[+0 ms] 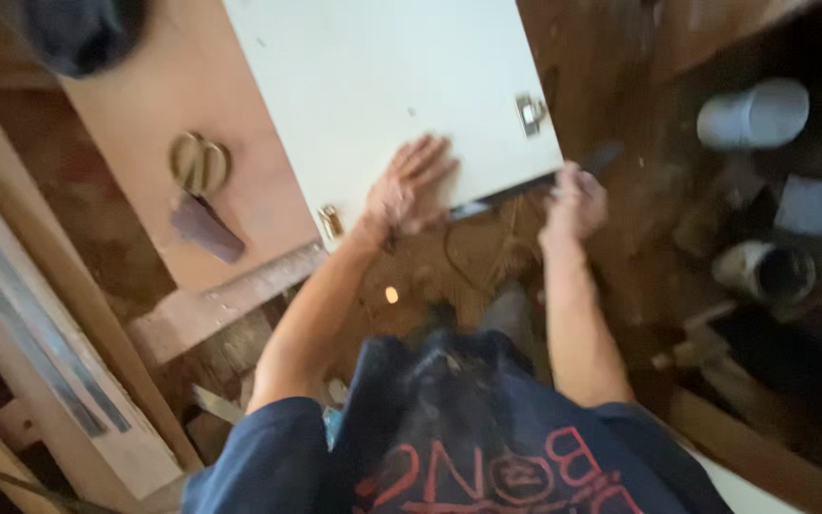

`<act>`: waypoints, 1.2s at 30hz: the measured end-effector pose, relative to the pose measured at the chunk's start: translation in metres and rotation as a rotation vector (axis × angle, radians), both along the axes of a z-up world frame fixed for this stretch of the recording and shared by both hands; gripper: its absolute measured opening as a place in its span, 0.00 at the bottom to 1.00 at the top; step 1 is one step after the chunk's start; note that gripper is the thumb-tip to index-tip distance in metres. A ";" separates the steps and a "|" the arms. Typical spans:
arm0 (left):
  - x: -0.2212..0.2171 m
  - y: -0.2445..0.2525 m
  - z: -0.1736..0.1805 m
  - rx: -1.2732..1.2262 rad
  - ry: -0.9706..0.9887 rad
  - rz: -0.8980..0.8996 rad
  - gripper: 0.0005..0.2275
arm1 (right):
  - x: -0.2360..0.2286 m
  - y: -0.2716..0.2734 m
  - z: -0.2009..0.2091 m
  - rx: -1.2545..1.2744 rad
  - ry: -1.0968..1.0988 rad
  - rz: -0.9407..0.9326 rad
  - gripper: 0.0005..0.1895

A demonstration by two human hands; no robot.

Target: The person sands the edges of a white cabinet door using a sanding block and a pair of scissors. The person repeatedly flips the door to work on different edges and continues sanding until the clip ends.

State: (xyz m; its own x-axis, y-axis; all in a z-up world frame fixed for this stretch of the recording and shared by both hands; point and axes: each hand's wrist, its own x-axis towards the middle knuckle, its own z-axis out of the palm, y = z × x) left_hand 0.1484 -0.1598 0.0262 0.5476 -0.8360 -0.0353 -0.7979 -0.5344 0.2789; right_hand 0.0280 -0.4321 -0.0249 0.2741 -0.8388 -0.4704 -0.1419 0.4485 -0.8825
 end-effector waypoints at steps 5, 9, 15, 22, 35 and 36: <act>0.004 -0.007 0.000 0.168 -0.069 -0.006 0.47 | -0.038 -0.039 0.027 -0.024 -0.040 0.035 0.16; -0.004 -0.025 -0.006 0.168 0.016 0.146 0.47 | -0.072 -0.014 0.018 -0.156 0.036 0.310 0.12; -0.037 -0.063 -0.004 -0.001 0.011 0.448 0.49 | -0.063 0.012 0.004 -0.083 -0.083 0.469 0.08; -0.064 -0.118 -0.016 -0.218 -0.077 0.659 0.47 | -0.040 -0.038 -0.011 -0.154 -0.269 0.698 0.08; -0.078 -0.198 -0.034 -0.018 -0.268 0.699 0.52 | -0.079 -0.186 -0.091 0.118 0.078 0.711 0.09; -0.077 -0.196 -0.031 -0.001 -0.278 0.704 0.51 | -0.077 -0.187 -0.095 0.147 0.098 0.715 0.09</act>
